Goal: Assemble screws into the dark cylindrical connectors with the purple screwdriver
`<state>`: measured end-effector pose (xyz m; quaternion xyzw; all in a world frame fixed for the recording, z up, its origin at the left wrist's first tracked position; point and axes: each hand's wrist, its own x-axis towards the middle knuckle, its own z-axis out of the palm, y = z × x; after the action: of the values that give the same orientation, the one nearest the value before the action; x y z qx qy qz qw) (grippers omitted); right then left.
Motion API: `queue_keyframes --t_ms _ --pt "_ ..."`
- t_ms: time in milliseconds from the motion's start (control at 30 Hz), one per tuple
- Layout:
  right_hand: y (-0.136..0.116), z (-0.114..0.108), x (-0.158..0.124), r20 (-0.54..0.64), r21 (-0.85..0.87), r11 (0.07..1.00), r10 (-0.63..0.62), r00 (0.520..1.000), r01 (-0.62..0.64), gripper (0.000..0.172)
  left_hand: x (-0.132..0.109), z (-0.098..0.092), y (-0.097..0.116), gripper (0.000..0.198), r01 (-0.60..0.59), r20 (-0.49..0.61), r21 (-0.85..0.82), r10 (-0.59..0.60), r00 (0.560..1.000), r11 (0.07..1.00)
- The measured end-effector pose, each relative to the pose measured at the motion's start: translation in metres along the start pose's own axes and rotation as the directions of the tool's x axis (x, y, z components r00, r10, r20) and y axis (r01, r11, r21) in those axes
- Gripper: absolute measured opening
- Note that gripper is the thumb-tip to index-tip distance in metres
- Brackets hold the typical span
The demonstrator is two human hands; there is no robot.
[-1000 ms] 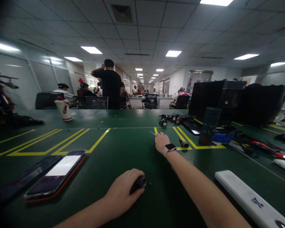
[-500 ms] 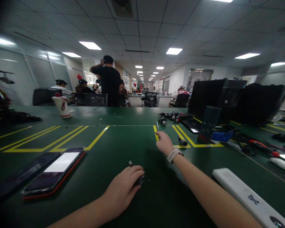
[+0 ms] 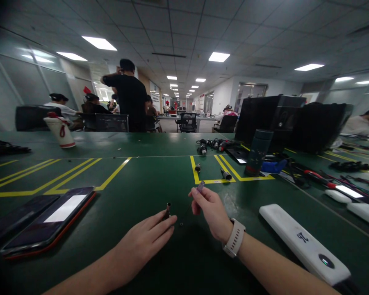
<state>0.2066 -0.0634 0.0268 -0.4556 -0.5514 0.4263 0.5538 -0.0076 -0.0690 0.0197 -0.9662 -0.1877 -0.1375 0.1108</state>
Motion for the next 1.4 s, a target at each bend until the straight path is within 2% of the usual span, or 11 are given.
queue_keyframes --t_ms 67,133,367,567,700,833,967,1100,1200,1300,1400 --pt "0.0 0.001 -0.001 -0.019 -0.019 1.0 -0.016 1.0 0.016 0.034 0.002 -0.003 -0.001 0.033 -0.087 0.024 0.021 0.087 0.996 0.996" --pt "0.0 0.001 -0.003 -0.013 -0.055 0.998 -0.037 0.999 0.036 0.033 0.002 -0.003 -0.003 0.033 -0.104 0.05 -0.001 0.104 0.993 0.995" --pt "0.001 0.003 -0.009 0.085 -0.22 0.968 -0.101 0.991 0.118 0.027 -0.006 0.008 -0.016 0.048 0.153 -0.054 -0.18 -0.165 0.985 0.972" --pt "0.0 0.006 -0.011 0.129 -0.305 0.941 -0.111 0.985 0.146 0.024 -0.003 0.006 -0.018 0.045 0.121 0.028 -0.311 -0.118 0.993 0.943" --pt "-0.001 0.005 -0.012 0.156 -0.347 0.924 -0.114 0.981 0.162 0.023 -0.001 0.009 -0.017 0.046 0.232 -0.015 -0.414 -0.261 0.965 0.88" --pt "0.001 0.004 -0.012 0.183 -0.371 0.91 -0.122 0.976 0.184 0.023 -0.001 0.015 -0.021 0.042 0.387 -0.035 -0.568 -0.491 0.87 0.726" --pt "-0.001 0.005 -0.013 0.193 -0.383 0.905 -0.116 0.974 0.184 0.021 0.001 0.016 -0.022 0.04 0.438 -0.006 -0.726 -0.642 0.767 0.531" --pt "-0.008 0.002 -0.012 0.159 -0.384 0.91 -0.104 0.982 0.159 0.023 0.007 0.006 -0.017 0.039 0.393 0.153 -0.908 -0.76 0.632 0.145" --pt "-0.008 -0.003 -0.008 0.096 -0.339 0.936 -0.065 0.993 0.094 0.022 0.01 -0.005 -0.013 0.044 0.372 0.316 -0.922 -0.772 0.552 -0.111" --pt "0.0 -0.007 -0.004 0.026 -0.227 0.974 0.024 0.999 -0.018 0.023 0.011 -0.014 -0.01 0.043 0.332 0.371 -0.917 -0.776 0.51 -0.22" --pt "0.009 -0.007 -0.002 -0.015 -0.053 0.992 0.113 0.993 -0.114 0.025 0.011 -0.017 -0.008 0.042 0.305 0.39 -0.915 -0.779 0.491 -0.266"
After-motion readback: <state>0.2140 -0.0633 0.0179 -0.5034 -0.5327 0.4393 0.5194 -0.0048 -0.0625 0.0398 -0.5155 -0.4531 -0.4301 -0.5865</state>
